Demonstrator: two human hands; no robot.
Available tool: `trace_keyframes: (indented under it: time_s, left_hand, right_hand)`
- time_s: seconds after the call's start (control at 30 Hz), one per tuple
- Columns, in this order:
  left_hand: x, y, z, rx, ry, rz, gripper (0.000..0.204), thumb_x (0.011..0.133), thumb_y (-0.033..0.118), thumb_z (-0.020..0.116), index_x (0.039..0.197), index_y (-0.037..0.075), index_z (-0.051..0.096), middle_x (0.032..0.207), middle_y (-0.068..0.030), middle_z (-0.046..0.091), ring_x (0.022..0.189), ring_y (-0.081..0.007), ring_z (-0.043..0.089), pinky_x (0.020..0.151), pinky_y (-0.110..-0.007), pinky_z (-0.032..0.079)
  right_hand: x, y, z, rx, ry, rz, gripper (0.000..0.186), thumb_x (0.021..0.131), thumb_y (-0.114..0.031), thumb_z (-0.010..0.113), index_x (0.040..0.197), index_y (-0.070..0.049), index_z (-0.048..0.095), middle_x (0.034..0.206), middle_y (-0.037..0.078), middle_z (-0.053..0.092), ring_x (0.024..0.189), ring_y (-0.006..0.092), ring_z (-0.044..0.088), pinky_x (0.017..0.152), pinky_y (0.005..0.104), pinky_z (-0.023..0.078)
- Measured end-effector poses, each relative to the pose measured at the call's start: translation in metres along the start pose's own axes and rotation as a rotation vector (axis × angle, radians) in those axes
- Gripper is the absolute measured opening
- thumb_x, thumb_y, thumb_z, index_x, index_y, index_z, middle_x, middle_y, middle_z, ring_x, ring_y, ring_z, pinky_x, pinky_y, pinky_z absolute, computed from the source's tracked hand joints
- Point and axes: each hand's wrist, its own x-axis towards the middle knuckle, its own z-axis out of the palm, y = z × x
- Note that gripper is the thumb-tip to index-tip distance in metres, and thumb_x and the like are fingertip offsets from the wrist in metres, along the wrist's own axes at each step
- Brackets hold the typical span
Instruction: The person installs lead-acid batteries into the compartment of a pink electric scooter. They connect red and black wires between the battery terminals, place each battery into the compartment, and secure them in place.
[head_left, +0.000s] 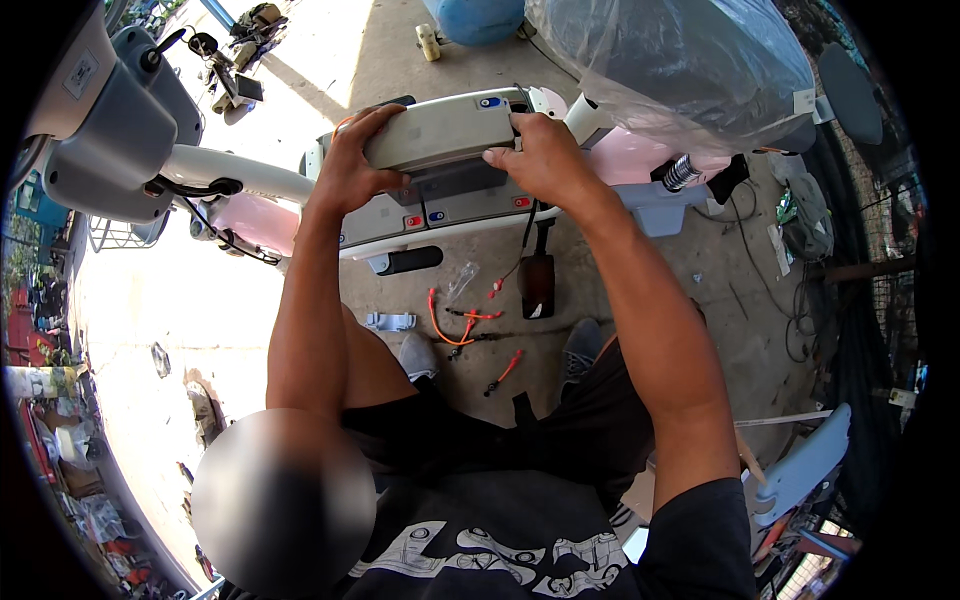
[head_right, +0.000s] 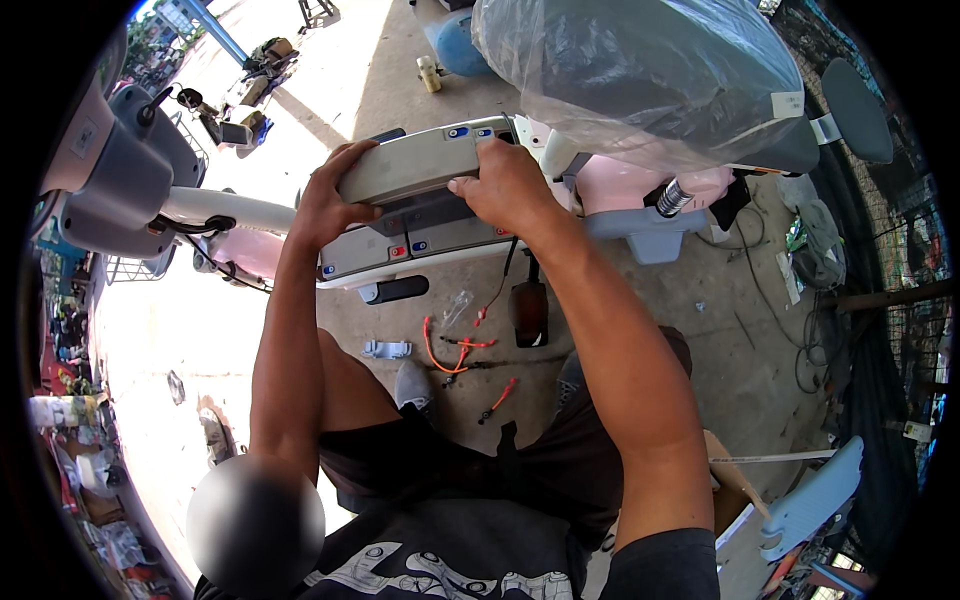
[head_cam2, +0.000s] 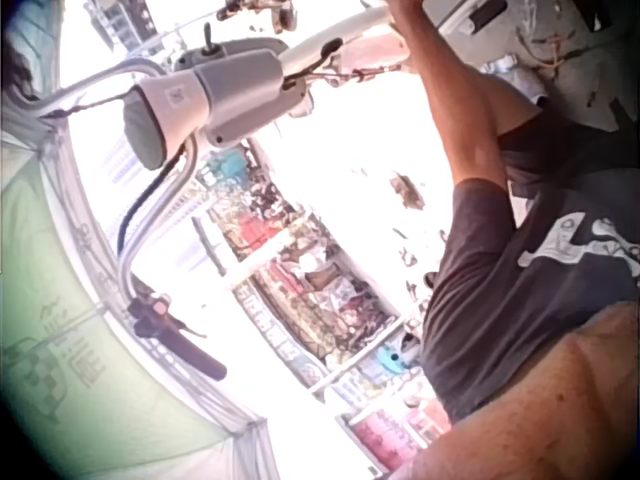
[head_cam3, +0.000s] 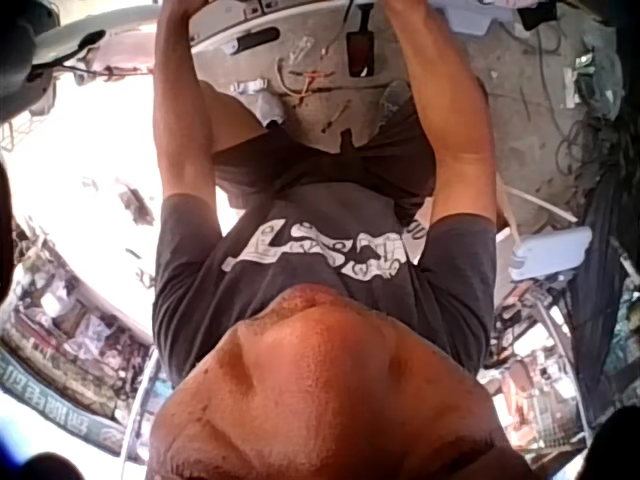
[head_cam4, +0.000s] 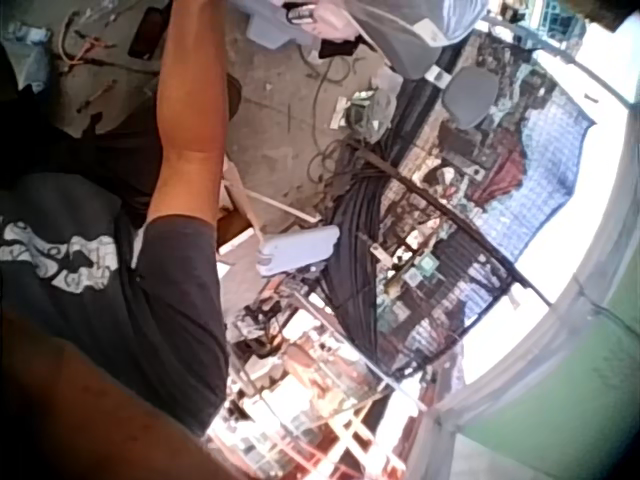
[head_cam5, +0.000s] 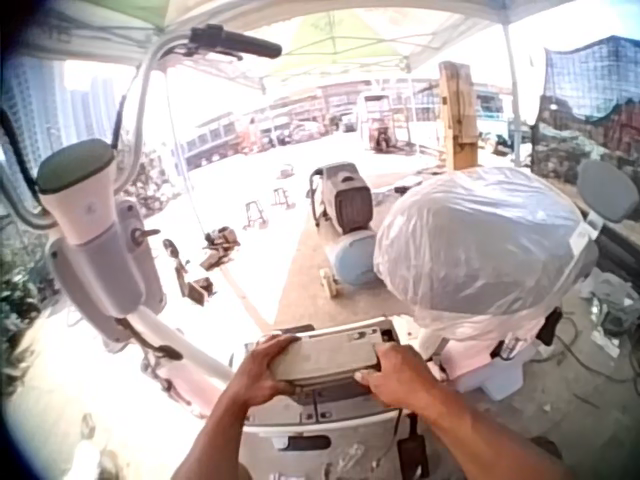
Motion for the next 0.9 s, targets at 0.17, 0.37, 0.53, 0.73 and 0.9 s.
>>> trace_keyframes:
  time_s: [0.17, 0.37, 0.53, 0.73, 0.9]
  left_hand:
    - [0.003, -0.003, 0.001, -0.017, -0.013, 0.009, 0.092, 0.046, 0.002, 0.083, 0.135, 0.004, 0.062, 0.130, -0.0116, 0.063, 0.123, -0.0324, 0.058, 0.111, -0.041, 0.045]
    - [0.002, -0.004, 0.001, -0.009, 0.001, 0.025, 0.093, 0.045, 0.002, 0.085, 0.135, 0.004, 0.062, 0.130, -0.0109, 0.063, 0.123, -0.0319, 0.058, 0.110, -0.041, 0.046]
    - [0.002, -0.006, 0.002, 0.012, 0.000, 0.019, 0.094, 0.045, 0.002, 0.086, 0.136, 0.005, 0.061, 0.131, -0.0109, 0.063, 0.125, -0.0317, 0.057, 0.112, -0.041, 0.046]
    - [-0.001, -0.003, 0.002, 0.014, 0.001, -0.011, 0.095, 0.045, 0.002, 0.086, 0.137, 0.005, 0.061, 0.133, -0.0104, 0.063, 0.125, -0.0315, 0.057, 0.112, -0.041, 0.046]
    - [-0.001, 0.000, 0.002, 0.012, 0.002, -0.021, 0.095, 0.044, 0.001, 0.085, 0.137, 0.006, 0.061, 0.131, -0.0093, 0.062, 0.126, -0.0313, 0.057, 0.113, -0.041, 0.045]
  right_hand:
    - [-0.004, -0.007, -0.008, -0.013, -0.024, 0.017, 0.038, 0.080, -0.027, 0.082, 0.098, 0.006, 0.071, 0.097, 0.027, 0.073, 0.096, 0.0423, 0.071, 0.088, 0.0471, 0.055]
    - [-0.002, -0.009, -0.008, -0.068, 0.001, -0.005, 0.038, 0.080, -0.026, 0.082, 0.097, 0.006, 0.071, 0.097, 0.028, 0.072, 0.096, 0.0431, 0.071, 0.088, 0.0479, 0.055]
    - [0.000, -0.002, -0.008, -0.044, -0.035, 0.000, 0.038, 0.081, -0.025, 0.081, 0.098, 0.007, 0.071, 0.098, 0.028, 0.072, 0.097, 0.0433, 0.071, 0.089, 0.0478, 0.055]
    - [0.005, 0.006, -0.018, 0.029, -0.113, -0.010, 0.033, 0.086, -0.018, 0.076, 0.109, 0.006, 0.071, 0.091, 0.020, 0.073, 0.082, 0.0272, 0.069, 0.079, 0.0390, 0.055]
    - [0.014, 0.032, -0.018, 0.087, -0.090, -0.002, 0.035, 0.090, -0.014, 0.073, 0.118, 0.008, 0.069, 0.092, 0.013, 0.075, 0.076, 0.0184, 0.070, 0.073, 0.0330, 0.056]
